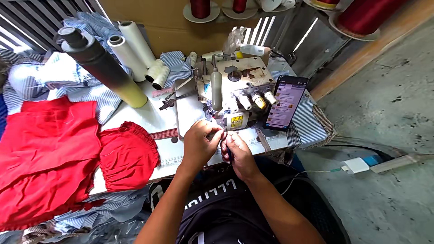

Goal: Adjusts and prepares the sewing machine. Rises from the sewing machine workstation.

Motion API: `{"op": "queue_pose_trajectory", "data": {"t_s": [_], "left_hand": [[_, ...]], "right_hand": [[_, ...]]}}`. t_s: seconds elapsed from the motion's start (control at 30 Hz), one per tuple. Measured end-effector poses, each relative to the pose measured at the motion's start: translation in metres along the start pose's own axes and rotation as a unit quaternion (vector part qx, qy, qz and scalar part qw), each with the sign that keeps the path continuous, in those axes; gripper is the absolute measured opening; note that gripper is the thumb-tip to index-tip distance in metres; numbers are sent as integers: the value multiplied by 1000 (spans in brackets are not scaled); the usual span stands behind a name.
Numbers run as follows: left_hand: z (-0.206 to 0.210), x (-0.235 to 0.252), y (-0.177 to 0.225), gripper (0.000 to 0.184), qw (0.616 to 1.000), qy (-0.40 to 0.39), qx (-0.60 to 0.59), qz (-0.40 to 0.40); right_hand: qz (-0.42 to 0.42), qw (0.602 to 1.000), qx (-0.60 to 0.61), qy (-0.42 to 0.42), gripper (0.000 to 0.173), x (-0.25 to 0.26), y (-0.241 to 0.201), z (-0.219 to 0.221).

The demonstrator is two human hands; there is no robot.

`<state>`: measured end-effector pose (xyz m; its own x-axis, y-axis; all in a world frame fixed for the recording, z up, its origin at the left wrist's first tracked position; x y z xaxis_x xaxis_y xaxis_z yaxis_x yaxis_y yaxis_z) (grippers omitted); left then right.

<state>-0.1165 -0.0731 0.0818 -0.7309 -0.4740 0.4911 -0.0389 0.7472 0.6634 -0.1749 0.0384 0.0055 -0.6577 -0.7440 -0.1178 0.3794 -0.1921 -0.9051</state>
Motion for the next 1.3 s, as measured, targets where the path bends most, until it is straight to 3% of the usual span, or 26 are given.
{"op": "queue_pose_trajectory", "data": {"t_s": [0.27,0.47,0.67,0.9,1.1,1.2,1.3], "left_hand": [[1,0,-1,6,1000,-9,10,5],[2,-1,-2,6,1000,-14,14,5],[1,-3,-1,7,1000,5,10,9],[3,-39,8,9,986,44,-157,-23],[7,-49,9,10,959,47,-275,-59],[-17,-36,1,9,967,104,-214,-90],[-38,-9,-9,7,977,182,-53,-102]], "right_hand": [[28,998,52,1,18,3,4,5],[27,996,76,39,22,4,7,-1],[14,997,74,27,26,5,6,-5],[-18,998,-24,56,16,23,-18,-14],[-28,985,-169,10,12,39,-30,5],[-47,990,-131,32,5,39,-28,6],[-39,995,-74,52,7,35,-22,4]]}}
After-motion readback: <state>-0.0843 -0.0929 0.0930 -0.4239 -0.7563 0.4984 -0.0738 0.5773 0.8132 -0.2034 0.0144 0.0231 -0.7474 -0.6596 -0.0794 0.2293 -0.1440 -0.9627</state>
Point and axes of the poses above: each hand's wrist, its own x-axis towards the middle knuckle, its own z-axis out of the palm, y = z × x, the point moved 9 cm from there along x, towards the middle knuckle, and after that the axes turned 2 degrees about y, right-handed, at the moved point
